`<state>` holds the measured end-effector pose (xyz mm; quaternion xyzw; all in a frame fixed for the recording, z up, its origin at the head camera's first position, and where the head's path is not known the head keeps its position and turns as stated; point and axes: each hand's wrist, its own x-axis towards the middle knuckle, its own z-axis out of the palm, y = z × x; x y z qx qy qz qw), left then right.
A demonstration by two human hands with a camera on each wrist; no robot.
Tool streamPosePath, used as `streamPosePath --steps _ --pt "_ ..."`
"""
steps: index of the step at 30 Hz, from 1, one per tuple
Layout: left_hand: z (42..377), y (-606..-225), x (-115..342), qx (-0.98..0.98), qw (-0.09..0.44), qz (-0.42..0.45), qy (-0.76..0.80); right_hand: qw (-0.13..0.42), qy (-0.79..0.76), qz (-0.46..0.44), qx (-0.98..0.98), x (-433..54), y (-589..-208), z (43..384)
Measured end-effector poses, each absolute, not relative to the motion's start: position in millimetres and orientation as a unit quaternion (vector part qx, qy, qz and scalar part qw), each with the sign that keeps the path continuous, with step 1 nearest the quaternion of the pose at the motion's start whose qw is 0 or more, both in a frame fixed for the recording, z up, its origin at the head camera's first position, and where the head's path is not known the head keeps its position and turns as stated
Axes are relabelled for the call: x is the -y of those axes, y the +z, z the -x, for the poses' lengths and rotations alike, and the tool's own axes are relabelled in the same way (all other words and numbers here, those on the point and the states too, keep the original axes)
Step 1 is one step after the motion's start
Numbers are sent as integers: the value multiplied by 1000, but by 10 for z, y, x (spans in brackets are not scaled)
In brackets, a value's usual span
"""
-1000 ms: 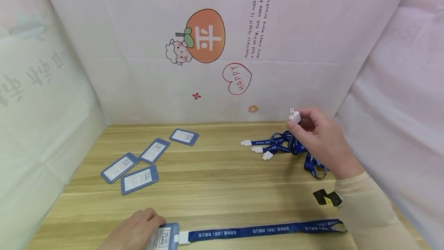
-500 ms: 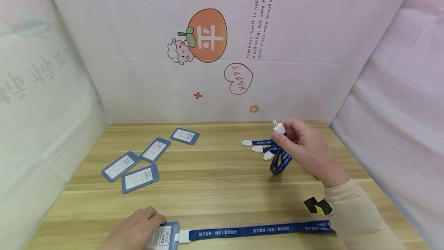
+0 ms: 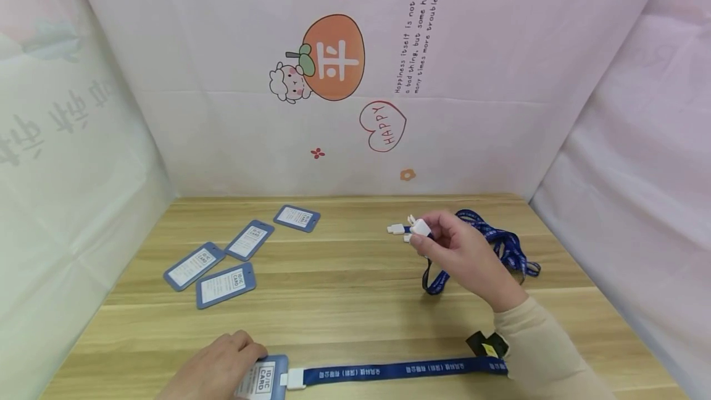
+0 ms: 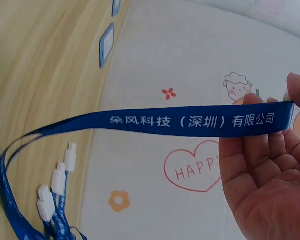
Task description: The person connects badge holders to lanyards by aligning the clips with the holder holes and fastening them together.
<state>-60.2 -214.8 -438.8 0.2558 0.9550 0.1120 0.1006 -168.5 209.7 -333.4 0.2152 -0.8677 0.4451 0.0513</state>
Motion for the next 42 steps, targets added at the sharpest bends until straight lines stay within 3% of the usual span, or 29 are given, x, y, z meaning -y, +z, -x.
streamPosePath --steps 10,22,42 --pt "603 -4398 2163 -954 104 -255 118 -21 494 -189 849 -1935 -3486 1654" --pt "615 -4400 2165 -953 102 -260 118 -56 482 -183 855 -1793 -3734 1639" --pt "691 -4267 2163 -958 124 -238 105 -62 467 -206 858 -1688 -3905 1614"
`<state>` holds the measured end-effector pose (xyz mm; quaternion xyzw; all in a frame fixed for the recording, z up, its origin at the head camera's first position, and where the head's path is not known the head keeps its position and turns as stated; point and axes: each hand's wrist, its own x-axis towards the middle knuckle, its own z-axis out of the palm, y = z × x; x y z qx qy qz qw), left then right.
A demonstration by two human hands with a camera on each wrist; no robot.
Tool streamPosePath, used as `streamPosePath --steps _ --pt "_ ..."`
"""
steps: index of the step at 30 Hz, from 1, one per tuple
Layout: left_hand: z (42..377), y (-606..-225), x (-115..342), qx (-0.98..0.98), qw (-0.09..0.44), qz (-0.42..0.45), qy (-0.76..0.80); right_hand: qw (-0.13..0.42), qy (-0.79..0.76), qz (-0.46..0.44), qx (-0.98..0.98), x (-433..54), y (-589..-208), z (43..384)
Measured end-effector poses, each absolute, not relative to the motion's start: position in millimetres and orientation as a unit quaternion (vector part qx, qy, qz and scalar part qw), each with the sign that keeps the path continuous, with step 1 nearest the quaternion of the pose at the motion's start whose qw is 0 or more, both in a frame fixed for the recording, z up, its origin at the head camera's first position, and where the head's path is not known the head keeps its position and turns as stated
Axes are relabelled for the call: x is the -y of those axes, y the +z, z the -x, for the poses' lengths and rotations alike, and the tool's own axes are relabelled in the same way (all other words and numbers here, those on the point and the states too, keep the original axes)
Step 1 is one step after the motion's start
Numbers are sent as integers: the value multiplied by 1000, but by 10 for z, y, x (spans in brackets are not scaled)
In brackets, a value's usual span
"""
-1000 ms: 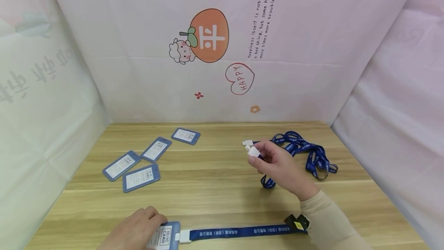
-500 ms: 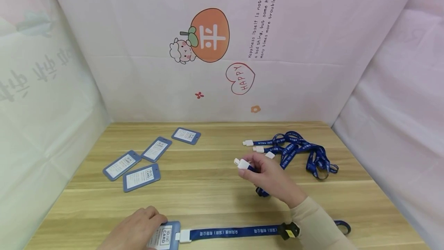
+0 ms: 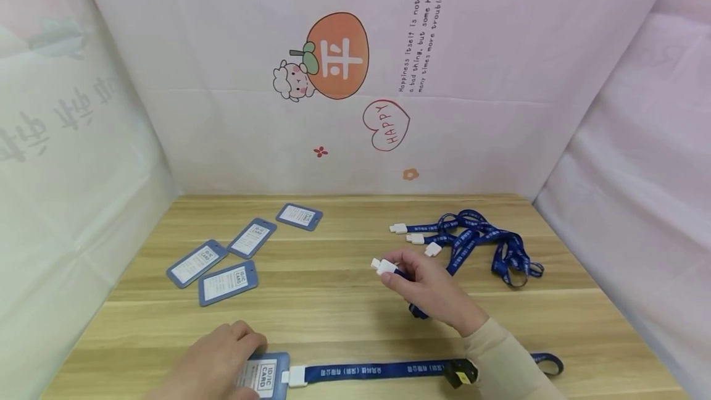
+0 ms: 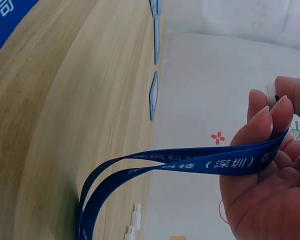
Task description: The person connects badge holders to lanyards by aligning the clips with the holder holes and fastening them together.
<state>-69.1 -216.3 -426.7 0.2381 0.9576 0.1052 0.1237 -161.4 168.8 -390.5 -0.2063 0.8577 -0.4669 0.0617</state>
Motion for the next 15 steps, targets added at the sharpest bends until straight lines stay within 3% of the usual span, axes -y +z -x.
streamPosePath --steps 4,11,15 --pt "734 -4163 2193 -966 98 -219 99 64 -465 205 -859 -1685 -3898 1609" --pt "906 -4057 2284 -972 -29 -223 68 62 -463 193 -863 -1705 -3895 1589" --pt "1039 -4049 2371 -976 -47 -199 71 66 -464 193 -862 -1707 -3907 1591"
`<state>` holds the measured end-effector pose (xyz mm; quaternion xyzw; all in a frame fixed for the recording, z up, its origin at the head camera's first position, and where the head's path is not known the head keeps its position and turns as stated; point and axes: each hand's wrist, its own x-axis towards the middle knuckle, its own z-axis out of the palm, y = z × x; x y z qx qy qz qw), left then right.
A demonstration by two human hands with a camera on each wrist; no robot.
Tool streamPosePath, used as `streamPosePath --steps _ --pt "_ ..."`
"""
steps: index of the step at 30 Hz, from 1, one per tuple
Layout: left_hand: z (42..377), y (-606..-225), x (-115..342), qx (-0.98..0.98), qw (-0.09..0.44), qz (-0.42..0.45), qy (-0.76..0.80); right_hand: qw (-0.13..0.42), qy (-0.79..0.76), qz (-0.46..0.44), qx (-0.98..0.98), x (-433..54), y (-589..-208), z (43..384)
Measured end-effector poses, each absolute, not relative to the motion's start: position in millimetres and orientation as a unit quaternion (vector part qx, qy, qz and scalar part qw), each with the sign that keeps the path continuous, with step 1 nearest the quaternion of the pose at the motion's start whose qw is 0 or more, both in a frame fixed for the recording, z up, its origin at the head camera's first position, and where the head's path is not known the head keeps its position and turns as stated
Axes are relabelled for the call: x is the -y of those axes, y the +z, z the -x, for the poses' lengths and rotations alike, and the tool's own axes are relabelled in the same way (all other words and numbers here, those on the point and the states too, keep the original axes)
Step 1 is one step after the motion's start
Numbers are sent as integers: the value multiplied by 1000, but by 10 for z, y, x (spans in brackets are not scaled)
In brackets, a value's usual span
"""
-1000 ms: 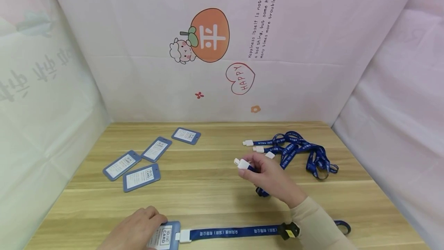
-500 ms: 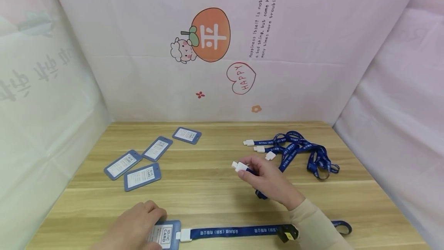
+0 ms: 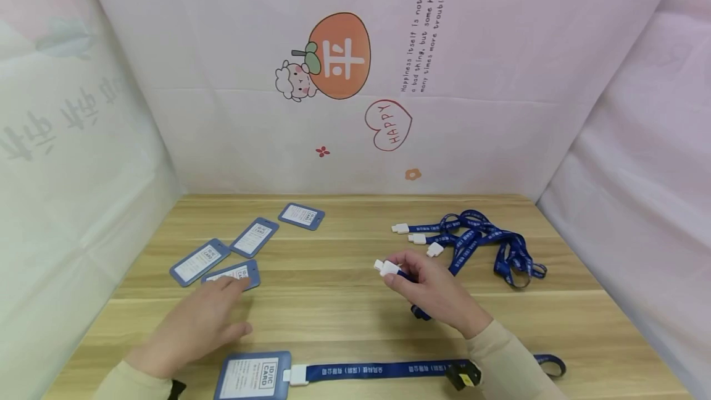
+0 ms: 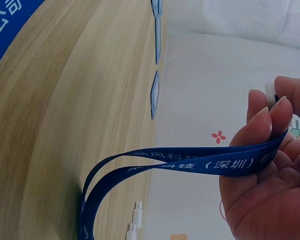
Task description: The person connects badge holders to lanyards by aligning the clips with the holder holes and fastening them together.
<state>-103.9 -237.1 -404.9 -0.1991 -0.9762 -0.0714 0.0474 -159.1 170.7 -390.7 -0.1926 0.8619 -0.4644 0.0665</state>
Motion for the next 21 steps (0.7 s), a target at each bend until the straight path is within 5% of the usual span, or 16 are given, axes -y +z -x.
streamPosePath --steps 21 --pt "1598 -4217 2597 988 5 148 -48 68 -460 202 -862 -1736 -3969 1564"
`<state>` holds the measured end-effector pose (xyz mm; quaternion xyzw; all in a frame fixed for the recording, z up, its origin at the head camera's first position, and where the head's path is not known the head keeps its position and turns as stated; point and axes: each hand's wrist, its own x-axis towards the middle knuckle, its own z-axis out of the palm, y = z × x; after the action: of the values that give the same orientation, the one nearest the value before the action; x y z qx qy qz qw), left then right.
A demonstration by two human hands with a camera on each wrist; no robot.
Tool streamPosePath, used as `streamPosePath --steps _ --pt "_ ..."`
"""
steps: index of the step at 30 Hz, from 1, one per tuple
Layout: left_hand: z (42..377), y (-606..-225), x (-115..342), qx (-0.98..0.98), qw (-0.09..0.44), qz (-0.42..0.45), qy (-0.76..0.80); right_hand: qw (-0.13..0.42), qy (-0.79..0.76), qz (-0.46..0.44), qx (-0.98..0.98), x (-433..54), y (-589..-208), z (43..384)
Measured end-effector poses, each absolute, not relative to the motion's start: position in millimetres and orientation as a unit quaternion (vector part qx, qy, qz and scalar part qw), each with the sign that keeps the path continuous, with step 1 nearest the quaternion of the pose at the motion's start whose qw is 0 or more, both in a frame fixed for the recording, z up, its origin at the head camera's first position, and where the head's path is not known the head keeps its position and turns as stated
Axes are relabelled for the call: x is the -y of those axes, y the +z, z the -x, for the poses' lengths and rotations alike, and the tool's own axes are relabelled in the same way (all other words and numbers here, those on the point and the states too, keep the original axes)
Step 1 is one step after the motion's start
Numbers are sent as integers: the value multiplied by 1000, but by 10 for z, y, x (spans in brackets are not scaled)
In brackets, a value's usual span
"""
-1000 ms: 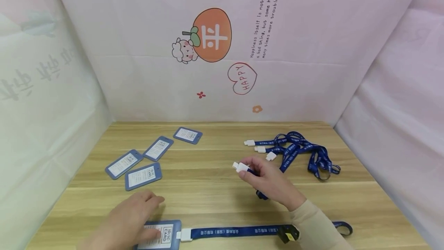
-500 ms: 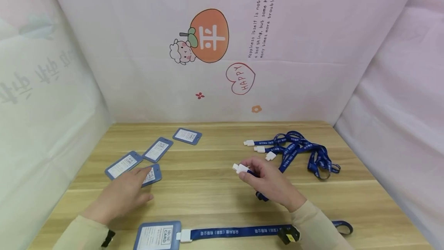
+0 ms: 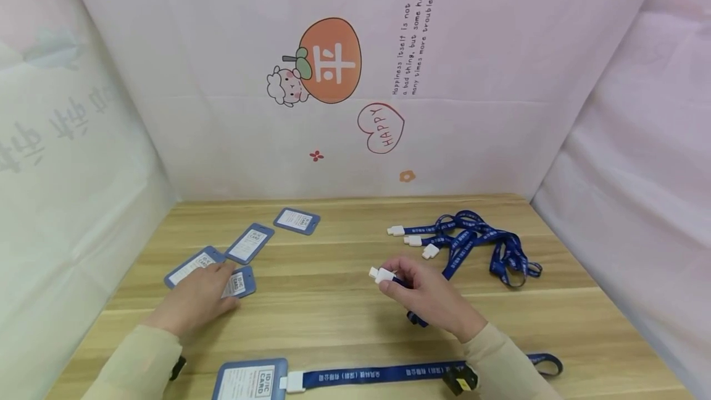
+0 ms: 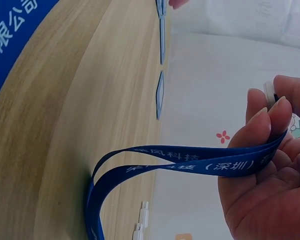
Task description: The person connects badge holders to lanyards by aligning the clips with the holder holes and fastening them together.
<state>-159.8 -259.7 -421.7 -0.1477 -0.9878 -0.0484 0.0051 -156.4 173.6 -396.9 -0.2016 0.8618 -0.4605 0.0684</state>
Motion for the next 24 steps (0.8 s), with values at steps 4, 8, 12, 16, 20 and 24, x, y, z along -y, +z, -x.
streamPosePath --steps 4,8,12,16,20,24 --pt "1619 -4223 2611 988 -2 149 -40 71 -461 205 -860 -1733 -3978 1559" --pt "1643 -4234 2616 988 -6 150 -29 73 -464 207 -858 -1732 -3984 1559" --pt "1671 -4257 2616 988 -9 151 -17 77 -466 204 -857 -1728 -3987 1551" --pt "1688 -4281 2618 988 -11 152 -12 82 -465 198 -859 -1725 -3990 1541" --pt "1701 -4295 2624 988 -9 151 -13 85 -465 196 -859 -1720 -3998 1539" --pt "1705 -4306 2630 989 -10 143 -23 84 -462 198 -861 -1714 -4005 1539"
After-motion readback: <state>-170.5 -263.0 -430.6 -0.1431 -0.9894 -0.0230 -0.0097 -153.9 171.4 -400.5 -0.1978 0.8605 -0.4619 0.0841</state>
